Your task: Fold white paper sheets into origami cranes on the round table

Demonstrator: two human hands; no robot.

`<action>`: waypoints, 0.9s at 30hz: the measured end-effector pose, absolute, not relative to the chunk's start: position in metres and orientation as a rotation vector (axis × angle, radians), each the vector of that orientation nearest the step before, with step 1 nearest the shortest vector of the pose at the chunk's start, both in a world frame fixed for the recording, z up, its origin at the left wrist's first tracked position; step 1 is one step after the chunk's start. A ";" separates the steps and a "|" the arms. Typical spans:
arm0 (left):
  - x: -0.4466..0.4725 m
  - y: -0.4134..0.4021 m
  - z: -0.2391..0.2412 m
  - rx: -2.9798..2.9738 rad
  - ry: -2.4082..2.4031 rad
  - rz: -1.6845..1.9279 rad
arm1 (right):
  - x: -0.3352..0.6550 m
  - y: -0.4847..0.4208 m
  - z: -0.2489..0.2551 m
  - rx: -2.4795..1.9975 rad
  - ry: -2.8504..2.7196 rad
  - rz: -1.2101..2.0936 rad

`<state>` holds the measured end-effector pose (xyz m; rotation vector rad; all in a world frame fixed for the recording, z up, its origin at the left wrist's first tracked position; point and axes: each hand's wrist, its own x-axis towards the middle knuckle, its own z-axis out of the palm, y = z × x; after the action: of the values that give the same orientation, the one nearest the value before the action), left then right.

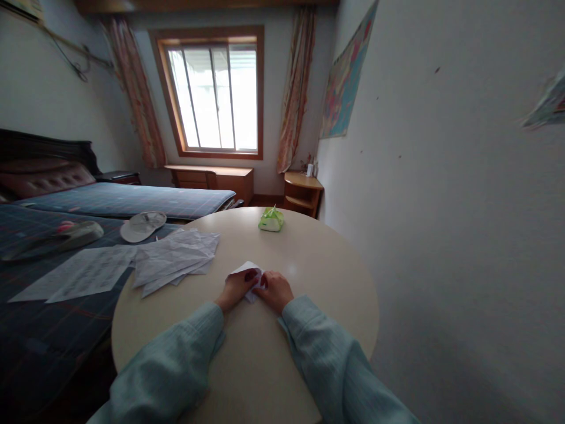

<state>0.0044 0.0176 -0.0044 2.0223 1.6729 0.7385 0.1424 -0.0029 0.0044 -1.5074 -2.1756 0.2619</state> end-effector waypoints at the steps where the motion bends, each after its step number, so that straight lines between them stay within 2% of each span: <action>1: 0.005 0.017 -0.004 2.038 1.690 0.742 | 0.142 -0.003 0.005 -1.507 -2.176 0.262; 15: 0.002 0.011 0.007 2.129 1.590 0.734 | 0.143 -0.003 0.004 -1.509 -2.166 0.258; 22: 0.010 0.008 0.009 2.157 1.768 0.643 | 0.142 -0.002 0.004 -1.499 -2.178 0.261; 27: 0.007 0.011 0.009 2.144 1.694 0.643 | 0.143 -0.001 0.003 -1.501 -2.175 0.257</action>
<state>0.0066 0.0111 0.0090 2.1444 1.6944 0.6428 0.1426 -0.0013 0.0027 -1.5006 -2.1748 0.2567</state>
